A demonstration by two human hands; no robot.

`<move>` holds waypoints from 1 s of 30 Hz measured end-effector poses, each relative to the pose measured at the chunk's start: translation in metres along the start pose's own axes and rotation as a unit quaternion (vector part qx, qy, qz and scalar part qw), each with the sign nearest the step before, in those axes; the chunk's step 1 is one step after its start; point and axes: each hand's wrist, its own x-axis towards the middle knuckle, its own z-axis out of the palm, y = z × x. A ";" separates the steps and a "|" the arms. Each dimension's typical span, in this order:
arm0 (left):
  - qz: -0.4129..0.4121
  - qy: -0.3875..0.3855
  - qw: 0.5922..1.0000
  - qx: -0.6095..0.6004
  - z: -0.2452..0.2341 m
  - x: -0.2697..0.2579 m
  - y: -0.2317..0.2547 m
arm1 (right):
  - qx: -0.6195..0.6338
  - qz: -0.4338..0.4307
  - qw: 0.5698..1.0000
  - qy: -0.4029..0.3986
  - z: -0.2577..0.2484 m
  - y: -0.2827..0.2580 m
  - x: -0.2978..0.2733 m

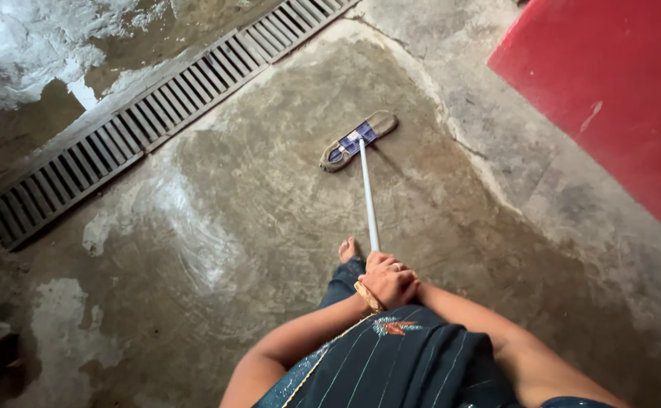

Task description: The person cleans a concrete floor using a handmade mop composed of a long pole and a plastic bottle with cloth attached, pushing water across the surface toward a drainage grate.

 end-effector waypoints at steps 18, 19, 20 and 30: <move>-0.023 0.108 0.994 0.013 0.014 0.194 -0.273 | -0.278 0.006 0.959 0.048 -0.218 0.031 0.245; -0.028 0.113 0.993 0.007 0.019 0.199 -0.278 | -0.292 0.013 0.955 0.052 -0.223 0.033 0.247; -0.032 0.119 0.992 0.001 0.026 0.200 -0.280 | -0.304 0.023 0.951 0.055 -0.225 0.034 0.246; -0.058 0.058 0.996 -0.030 0.085 0.129 -0.229 | -0.370 0.015 0.928 0.045 -0.180 0.034 0.172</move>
